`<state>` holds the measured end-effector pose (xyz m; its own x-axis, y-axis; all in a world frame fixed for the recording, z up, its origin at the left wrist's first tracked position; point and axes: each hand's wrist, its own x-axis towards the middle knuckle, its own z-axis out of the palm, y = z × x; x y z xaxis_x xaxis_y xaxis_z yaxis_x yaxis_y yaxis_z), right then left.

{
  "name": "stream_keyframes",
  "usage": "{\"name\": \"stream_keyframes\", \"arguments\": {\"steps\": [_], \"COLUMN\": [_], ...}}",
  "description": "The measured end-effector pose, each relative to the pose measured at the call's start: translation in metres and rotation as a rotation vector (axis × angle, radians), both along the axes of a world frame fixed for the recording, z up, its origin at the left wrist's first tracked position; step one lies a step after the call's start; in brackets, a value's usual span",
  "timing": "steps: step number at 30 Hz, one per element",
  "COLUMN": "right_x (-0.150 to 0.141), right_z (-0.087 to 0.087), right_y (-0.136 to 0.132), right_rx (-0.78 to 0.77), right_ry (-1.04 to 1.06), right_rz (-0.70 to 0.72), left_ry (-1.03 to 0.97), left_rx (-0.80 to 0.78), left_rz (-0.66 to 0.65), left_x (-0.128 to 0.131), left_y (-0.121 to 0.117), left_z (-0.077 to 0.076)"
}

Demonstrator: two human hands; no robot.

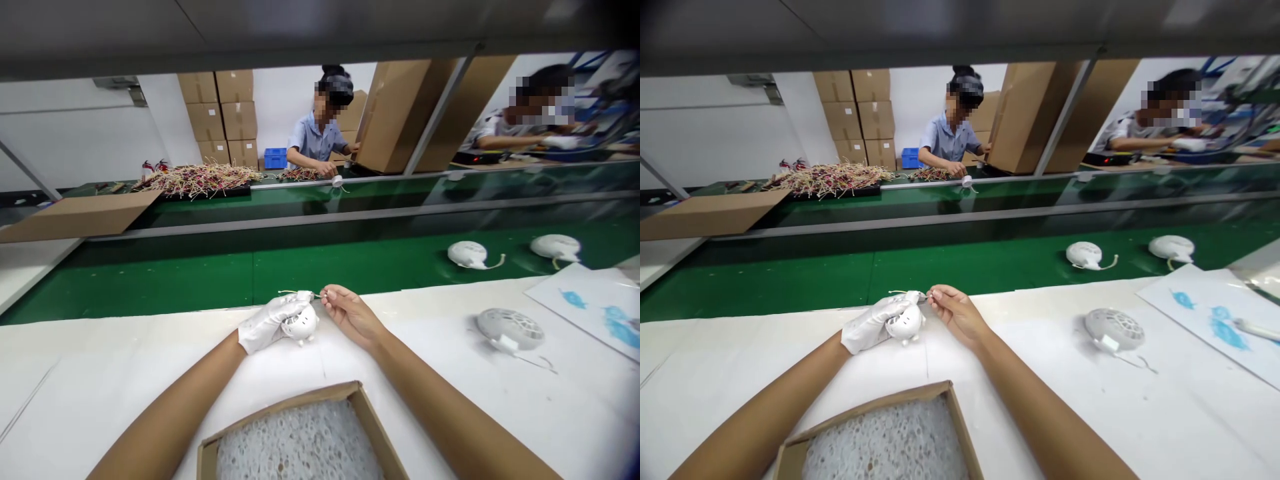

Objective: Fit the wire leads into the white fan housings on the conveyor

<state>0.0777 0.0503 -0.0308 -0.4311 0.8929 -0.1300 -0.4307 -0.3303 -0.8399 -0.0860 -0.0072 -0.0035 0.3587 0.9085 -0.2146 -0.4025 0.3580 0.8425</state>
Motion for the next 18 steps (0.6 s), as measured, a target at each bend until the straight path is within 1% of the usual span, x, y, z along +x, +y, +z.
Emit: {"name": "stream_keyframes", "arguments": {"steps": [3,6,8,11,15,18], "right_x": [0.000,0.000,-0.001,-0.003,-0.005,-0.007], "right_z": [0.001,0.001,0.000,-0.001,-0.003,-0.003], "right_y": [-0.002,-0.003,-0.004,-0.008,-0.015,-0.018], "right_rx": [0.028,0.044,0.092,0.226,0.385,0.448], "right_ry": [-0.027,-0.041,-0.047,-0.089,-0.149,-0.160], "right_rz": [0.002,-0.026,-0.051,-0.093,-0.190,-0.222], "left_ry": [0.033,0.064,0.086,0.134,0.276,0.405], "left_rx": [0.002,0.026,0.049,0.092,0.195,0.307], "left_rz": [-0.005,0.048,0.103,0.218,0.415,0.474], "left_x": [0.000,0.004,0.009,0.022,0.034,0.035], "left_y": [0.000,0.001,0.001,-0.001,-0.003,-0.003], "left_z": [-0.001,-0.003,-0.006,-0.012,-0.023,-0.029]}}
